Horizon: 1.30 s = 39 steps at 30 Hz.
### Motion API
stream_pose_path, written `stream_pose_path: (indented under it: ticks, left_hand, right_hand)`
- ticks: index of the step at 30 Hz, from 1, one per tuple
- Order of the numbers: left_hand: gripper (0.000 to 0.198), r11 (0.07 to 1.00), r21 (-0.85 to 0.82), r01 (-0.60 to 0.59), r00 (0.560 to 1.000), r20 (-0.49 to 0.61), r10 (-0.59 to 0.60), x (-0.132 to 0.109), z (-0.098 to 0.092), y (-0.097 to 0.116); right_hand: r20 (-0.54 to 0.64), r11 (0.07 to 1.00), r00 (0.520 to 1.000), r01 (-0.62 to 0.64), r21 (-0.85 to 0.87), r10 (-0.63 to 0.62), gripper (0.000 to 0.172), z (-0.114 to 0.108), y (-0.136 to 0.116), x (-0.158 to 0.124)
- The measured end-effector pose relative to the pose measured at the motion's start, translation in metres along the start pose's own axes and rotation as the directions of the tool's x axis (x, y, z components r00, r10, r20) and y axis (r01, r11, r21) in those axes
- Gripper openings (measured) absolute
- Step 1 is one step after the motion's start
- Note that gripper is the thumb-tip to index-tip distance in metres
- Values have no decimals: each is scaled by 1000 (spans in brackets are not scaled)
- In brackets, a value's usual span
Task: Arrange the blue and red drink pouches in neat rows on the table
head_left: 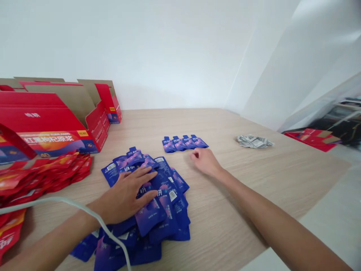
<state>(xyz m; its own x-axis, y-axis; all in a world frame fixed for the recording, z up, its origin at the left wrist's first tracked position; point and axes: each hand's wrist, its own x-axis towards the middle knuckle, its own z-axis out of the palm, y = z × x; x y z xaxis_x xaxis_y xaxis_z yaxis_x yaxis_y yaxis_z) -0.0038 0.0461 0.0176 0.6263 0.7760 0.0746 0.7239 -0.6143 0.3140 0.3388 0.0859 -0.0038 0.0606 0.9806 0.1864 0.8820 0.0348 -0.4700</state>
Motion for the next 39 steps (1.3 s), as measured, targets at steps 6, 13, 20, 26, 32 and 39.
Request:
stream_pose_path:
  ticks: [6, 13, 20, 26, 32, 39]
  left_hand:
    - [64, 1000, -5, -1, 1000, -29, 1, -11, 9, 4]
    - [66, 999, 48, -21, 968, -247, 32, -25, 20, -8]
    - [49, 992, 126, 1, 873, -485, 61, -68, 51, -40]
    - [44, 998, 60, 1, 869, -494, 29, -68, 58, -62]
    - [47, 1000, 9, 14, 870, -494, -8, -68, 51, -49]
    - [45, 999, -1, 48, 905, -424, -44, -73, 50, -42]
  right_hand:
    - [456, 984, 890, -64, 167, -19, 56, 8, -49, -45]
    - [340, 921, 935, -215, 325, 98, 24, 11, -47, -59]
    - [-138, 891, 903, -358, 280, 407, 20, -56, 56, -14]
    - [-247, 797, 758, -577, 178, 604, 39, -57, 132, 45]
    - [-234, 804, 773, -589, 81, 589, 38, -29, 156, 83]
    - [-248, 838, 811, -546, 5, 530, 34, -22, 165, 93]
